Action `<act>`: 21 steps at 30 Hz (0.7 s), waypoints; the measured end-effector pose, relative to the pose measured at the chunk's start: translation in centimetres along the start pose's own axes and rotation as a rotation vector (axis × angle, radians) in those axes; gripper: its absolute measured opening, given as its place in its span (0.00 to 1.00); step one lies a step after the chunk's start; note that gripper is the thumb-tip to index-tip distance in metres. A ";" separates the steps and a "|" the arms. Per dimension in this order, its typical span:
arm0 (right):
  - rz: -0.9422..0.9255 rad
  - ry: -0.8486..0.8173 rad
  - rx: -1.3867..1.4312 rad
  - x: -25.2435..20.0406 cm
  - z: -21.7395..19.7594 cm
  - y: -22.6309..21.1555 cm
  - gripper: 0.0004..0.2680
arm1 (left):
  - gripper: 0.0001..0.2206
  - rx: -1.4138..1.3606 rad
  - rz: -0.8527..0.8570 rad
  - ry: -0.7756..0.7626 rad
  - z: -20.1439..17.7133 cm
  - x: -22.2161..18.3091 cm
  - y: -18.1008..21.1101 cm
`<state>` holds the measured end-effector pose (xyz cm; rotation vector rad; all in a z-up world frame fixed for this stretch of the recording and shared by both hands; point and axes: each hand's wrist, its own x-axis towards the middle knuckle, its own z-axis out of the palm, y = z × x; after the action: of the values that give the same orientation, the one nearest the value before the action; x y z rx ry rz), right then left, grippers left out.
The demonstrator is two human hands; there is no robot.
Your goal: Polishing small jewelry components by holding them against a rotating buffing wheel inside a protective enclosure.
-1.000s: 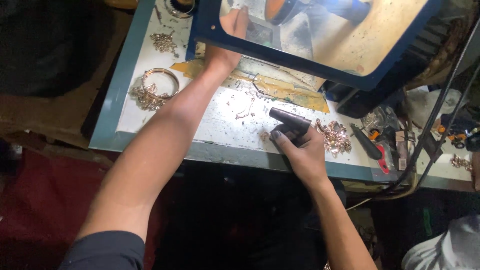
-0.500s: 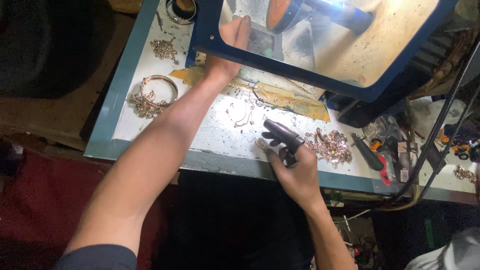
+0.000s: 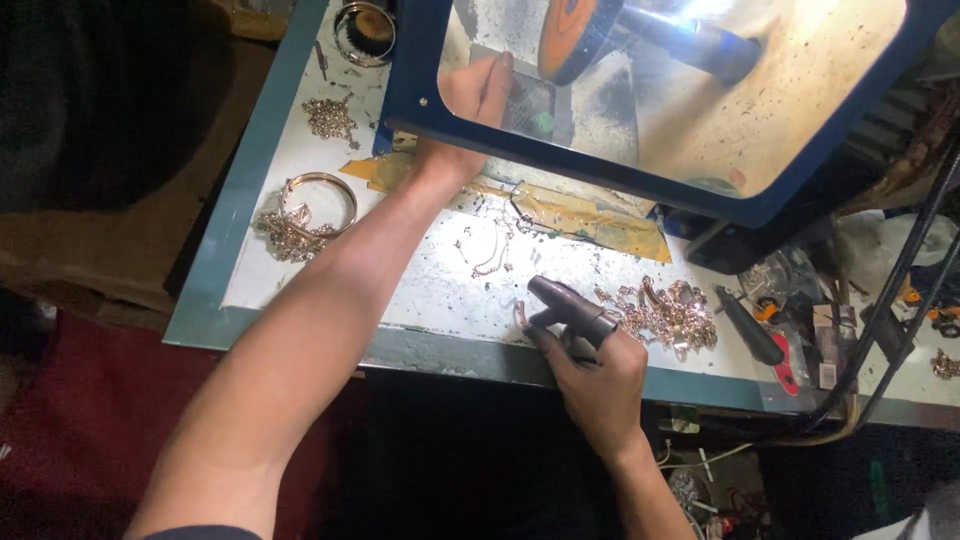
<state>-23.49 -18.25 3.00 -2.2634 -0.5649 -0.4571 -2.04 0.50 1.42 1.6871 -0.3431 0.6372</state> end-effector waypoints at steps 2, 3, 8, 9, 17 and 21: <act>0.217 0.011 0.135 0.6 -0.3 -0.9 0.14 | 0.21 0.016 0.000 -0.001 -0.2 -0.1 0.6; 0.435 0.015 0.273 1.0 -0.3 -1.4 0.14 | 0.22 0.034 -0.006 0.001 -0.3 -0.2 0.8; 0.687 0.106 0.628 5.1 -1.5 -0.6 0.16 | 0.22 0.030 0.000 -0.042 0.1 -0.2 0.1; 0.814 0.114 0.751 6.6 -1.8 -0.8 0.19 | 0.22 0.014 0.030 -0.052 0.2 0.0 -0.1; 0.692 0.295 1.113 16.6 2.9 7.6 0.10 | 0.15 -0.130 -0.189 -0.341 -0.1 -0.4 1.2; 0.750 0.336 1.099 19.5 4.7 10.5 0.09 | 0.15 -0.066 -0.240 -0.340 0.9 0.2 -1.9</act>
<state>-0.94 -16.33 3.12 -1.1508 0.2175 -0.0717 -0.62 0.12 -0.12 1.7396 -0.3898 0.1585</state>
